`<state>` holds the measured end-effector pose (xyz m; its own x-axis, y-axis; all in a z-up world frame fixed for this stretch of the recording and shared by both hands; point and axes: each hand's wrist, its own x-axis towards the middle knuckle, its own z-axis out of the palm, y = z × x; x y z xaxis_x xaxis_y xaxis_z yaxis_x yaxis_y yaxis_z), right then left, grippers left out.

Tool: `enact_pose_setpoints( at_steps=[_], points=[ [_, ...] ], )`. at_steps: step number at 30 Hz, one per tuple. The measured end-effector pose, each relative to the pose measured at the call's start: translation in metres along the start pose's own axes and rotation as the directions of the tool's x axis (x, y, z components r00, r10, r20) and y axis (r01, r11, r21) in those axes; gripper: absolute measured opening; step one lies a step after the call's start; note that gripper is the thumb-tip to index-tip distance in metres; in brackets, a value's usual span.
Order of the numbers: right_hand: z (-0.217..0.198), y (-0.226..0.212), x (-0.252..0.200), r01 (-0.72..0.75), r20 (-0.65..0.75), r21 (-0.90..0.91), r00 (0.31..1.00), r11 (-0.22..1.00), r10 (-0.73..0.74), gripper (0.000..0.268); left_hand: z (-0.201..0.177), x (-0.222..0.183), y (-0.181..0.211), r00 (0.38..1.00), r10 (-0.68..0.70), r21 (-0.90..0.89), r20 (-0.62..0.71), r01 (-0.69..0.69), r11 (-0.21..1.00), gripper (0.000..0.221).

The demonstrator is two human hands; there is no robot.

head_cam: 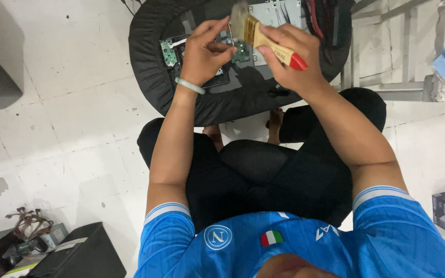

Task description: Disassembling and cleaning a laser unit's electronic components using a brush and screwdriver.

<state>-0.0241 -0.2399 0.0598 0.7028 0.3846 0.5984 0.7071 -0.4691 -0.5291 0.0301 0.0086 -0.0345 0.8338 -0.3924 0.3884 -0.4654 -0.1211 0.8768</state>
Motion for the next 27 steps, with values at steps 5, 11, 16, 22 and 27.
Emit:
enact_pose_setpoints(
  at_steps=[5, 11, 16, 22, 27],
  points=[
    [0.000, 0.018, -0.015, -0.144, 0.066, 0.242, 0.989, 0.959, 0.132, 0.018, -0.001, -0.001, 0.004, 0.998, -0.061, -0.088, -0.003, 0.060, 0.994, 0.058],
    [-0.002, 0.055, -0.026, -0.273, -0.167, 0.685, 0.844, 0.675, 0.510, 0.027, 0.005, -0.005, 0.000, 0.960, -0.241, -0.563, 0.144, 0.280, 0.778, 0.058],
    [-0.008, 0.046, -0.022, -0.314, -0.213, 0.712, 0.756, 0.629, 0.618, 0.021, 0.011, -0.006, -0.001, 0.955, -0.269, -0.589, 0.129, 0.292, 0.754, 0.059],
    [-0.016, 0.019, -0.006, -0.140, -0.145, 0.354, 0.969, 0.925, 0.203, 0.031, 0.016, -0.005, -0.018, 0.957, -0.291, -0.379, -0.020, 0.262, 0.887, 0.050],
    [-0.009, 0.021, 0.000, 0.033, -0.240, -0.037, 0.970, 0.999, -0.041, 0.013, 0.018, -0.005, -0.017, 0.930, -0.360, -0.410, -0.071, 0.301, 0.861, 0.049]
  ],
)
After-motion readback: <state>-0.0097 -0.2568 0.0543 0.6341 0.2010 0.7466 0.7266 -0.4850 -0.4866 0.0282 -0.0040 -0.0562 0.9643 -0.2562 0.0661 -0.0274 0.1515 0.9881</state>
